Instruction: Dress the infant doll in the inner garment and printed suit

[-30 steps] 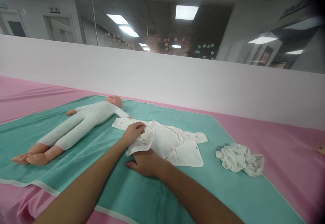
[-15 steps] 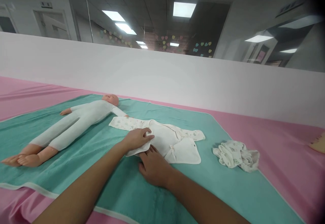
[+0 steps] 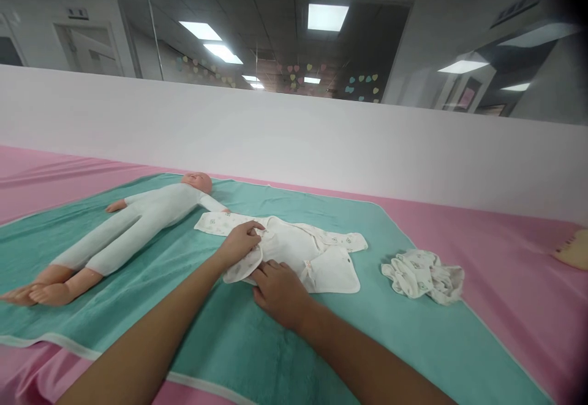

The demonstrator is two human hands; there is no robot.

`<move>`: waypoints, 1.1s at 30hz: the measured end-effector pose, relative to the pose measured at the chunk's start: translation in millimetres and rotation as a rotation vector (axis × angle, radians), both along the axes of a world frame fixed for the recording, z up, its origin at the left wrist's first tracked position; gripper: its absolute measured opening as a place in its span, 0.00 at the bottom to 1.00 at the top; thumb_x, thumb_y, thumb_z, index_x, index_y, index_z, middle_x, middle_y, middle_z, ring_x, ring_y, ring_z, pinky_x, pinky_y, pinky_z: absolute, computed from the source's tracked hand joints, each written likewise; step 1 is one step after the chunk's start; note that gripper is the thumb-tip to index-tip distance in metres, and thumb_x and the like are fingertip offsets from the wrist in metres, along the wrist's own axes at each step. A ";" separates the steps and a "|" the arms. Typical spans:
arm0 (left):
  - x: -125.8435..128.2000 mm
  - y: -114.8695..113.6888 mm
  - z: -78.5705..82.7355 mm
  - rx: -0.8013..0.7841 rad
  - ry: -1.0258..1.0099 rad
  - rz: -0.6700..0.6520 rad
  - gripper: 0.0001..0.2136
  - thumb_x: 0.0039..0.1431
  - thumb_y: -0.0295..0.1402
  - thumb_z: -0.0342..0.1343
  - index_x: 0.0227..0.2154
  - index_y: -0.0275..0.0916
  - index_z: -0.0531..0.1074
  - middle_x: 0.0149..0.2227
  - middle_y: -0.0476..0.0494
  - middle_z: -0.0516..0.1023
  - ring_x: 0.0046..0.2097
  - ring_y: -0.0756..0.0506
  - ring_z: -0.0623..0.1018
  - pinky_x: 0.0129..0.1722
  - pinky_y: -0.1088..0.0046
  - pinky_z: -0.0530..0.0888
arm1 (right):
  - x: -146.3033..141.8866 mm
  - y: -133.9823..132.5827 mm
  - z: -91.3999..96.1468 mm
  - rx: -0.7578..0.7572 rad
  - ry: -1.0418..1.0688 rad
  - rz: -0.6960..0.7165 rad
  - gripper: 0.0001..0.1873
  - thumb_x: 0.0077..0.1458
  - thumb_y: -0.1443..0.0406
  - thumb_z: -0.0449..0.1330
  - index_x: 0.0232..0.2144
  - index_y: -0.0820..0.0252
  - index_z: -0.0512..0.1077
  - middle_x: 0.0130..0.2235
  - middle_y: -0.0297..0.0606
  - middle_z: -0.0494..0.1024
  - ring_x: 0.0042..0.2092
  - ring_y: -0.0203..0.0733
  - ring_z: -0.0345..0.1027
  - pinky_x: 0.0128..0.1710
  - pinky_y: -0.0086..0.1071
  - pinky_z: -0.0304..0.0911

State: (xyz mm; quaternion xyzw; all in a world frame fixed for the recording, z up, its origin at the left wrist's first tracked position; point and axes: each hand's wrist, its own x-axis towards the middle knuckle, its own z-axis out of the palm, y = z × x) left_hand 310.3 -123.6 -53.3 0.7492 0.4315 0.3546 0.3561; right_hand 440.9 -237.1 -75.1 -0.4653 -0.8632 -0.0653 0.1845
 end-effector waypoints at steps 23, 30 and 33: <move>-5.9 -11.4 21.1 -0.170 0.416 -0.252 0.27 0.47 0.50 0.54 0.49 0.44 0.66 0.31 0.49 0.75 0.34 0.45 0.75 0.32 0.74 0.68 | 0.2 3.9 -4.8 0.043 0.009 0.072 0.15 0.59 0.68 0.49 0.49 0.61 0.62 0.49 0.42 0.68 0.51 0.43 0.58 0.50 0.38 0.58; -6.7 -6.8 11.2 -0.136 0.359 -0.258 0.21 0.43 0.34 0.54 0.45 0.41 0.70 0.23 0.53 0.70 0.27 0.49 0.70 0.25 0.77 0.63 | -0.7 3.5 -2.2 0.000 0.004 0.108 0.15 0.58 0.70 0.49 0.48 0.60 0.62 0.47 0.41 0.69 0.49 0.41 0.60 0.49 0.36 0.57; -4.2 -0.3 4.8 -0.073 0.186 -0.103 0.19 0.43 0.30 0.51 0.41 0.40 0.72 0.20 0.55 0.65 0.22 0.51 0.65 0.21 0.78 0.60 | -0.1 4.0 -2.8 -0.011 0.002 0.091 0.12 0.59 0.69 0.48 0.45 0.61 0.64 0.45 0.41 0.71 0.47 0.41 0.62 0.48 0.37 0.58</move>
